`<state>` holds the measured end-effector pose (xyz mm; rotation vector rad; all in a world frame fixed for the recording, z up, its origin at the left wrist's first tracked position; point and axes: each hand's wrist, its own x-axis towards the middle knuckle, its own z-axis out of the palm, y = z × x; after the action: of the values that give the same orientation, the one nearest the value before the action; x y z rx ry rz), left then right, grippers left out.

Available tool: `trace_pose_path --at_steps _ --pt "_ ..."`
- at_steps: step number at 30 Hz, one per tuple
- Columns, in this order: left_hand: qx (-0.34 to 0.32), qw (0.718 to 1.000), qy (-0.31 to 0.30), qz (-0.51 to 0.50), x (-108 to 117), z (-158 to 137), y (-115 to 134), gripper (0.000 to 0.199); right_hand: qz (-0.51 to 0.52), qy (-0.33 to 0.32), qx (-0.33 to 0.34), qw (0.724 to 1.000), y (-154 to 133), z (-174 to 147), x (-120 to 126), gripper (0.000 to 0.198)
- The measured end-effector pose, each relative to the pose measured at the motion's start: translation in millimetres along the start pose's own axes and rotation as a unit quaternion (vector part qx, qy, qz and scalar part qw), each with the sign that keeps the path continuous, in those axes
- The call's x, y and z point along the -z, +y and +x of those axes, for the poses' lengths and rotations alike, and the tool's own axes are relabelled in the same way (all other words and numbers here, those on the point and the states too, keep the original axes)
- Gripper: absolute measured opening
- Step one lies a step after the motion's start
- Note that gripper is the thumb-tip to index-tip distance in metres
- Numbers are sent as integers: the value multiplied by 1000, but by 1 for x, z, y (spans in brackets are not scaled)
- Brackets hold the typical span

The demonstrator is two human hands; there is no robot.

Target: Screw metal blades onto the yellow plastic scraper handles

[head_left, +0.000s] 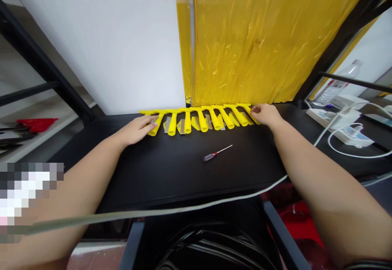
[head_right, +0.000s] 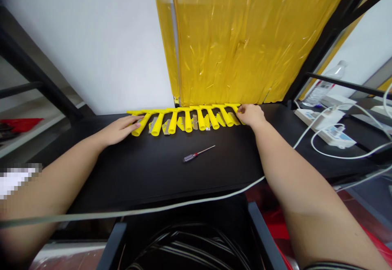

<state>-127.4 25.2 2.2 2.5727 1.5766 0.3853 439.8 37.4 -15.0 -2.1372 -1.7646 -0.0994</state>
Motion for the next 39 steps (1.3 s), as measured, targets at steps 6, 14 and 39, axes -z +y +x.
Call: trace_pose_path --at_steps 6,14,39 --pt "-43 998 -31 20 3 -2 -9 80 -19 -3 -42 999 -6 -5 5 33" --pt "-16 998 -45 41 3 -6 -4 94 -8 -23 -44 999 -5 -5 3 33" --pt "57 998 15 10 5 -6 -6 78 10 -1 -44 999 4 -2 -5 30"
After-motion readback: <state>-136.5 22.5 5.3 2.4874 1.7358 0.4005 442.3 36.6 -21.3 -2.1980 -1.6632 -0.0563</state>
